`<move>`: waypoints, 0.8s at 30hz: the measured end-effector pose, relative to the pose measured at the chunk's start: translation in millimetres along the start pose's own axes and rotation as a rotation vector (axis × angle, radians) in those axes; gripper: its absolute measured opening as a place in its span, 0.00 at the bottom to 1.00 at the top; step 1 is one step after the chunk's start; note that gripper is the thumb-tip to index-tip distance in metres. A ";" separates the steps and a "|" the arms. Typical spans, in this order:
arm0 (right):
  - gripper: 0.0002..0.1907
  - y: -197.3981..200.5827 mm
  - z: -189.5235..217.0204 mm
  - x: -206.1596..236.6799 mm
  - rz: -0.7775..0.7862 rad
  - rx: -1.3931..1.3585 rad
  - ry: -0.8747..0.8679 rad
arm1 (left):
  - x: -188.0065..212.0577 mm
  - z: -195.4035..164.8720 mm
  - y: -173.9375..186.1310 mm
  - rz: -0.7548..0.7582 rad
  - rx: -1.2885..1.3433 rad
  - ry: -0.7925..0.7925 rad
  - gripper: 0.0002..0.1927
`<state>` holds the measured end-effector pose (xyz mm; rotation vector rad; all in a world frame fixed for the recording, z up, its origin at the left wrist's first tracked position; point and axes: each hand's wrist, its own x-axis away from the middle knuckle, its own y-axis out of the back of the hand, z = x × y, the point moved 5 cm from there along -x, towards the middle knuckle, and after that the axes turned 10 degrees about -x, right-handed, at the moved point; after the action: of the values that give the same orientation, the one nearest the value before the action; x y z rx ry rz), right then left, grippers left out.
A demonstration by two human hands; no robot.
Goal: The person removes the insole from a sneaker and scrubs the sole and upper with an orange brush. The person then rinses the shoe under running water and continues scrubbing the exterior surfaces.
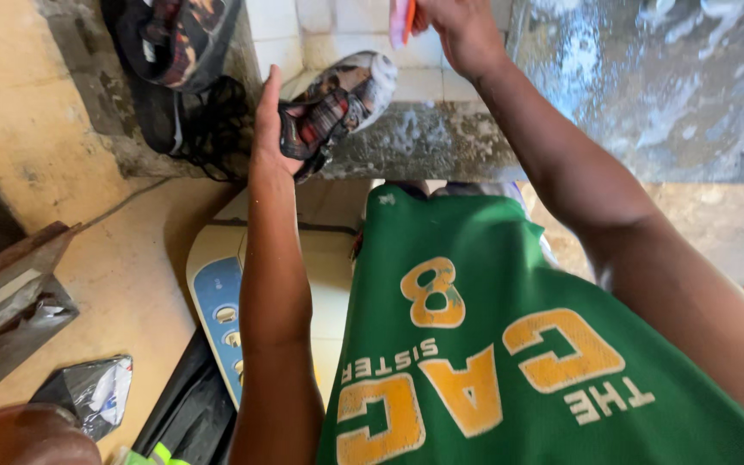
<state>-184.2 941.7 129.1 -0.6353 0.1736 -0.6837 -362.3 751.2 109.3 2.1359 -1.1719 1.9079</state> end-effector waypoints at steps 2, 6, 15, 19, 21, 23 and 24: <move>0.19 -2.7 10.6 4.6 0.116 0.059 0.049 | -0.3 -10.0 2.4 -0.014 -0.022 -0.001 0.43; 0.16 -8.2 9.6 21.6 0.101 0.079 0.057 | 3.1 -26.6 6.5 0.030 -0.046 0.008 0.37; 0.14 -63.4 1.1 -2.6 0.518 0.899 0.377 | 7.4 -46.0 18.6 0.196 -0.091 -0.098 0.28; 0.15 -19.1 -4.8 -26.2 0.130 0.800 0.033 | -3.7 -43.3 13.7 0.127 -0.284 0.136 0.31; 0.16 -13.6 -5.0 -26.8 0.204 0.690 0.181 | -6.6 -58.8 18.5 -0.154 -0.395 -0.013 0.26; 0.21 -23.4 -8.1 -14.9 0.410 0.707 0.367 | -5.5 -61.9 17.1 -0.251 -0.388 0.001 0.25; 0.19 -25.8 -14.7 -14.5 0.390 0.700 0.226 | -6.1 -60.1 11.3 -0.179 -0.362 0.061 0.26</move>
<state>-214.2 928.3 132.0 0.1508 0.2430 -0.3931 -418.3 776.2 113.4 1.9054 -1.1646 1.5384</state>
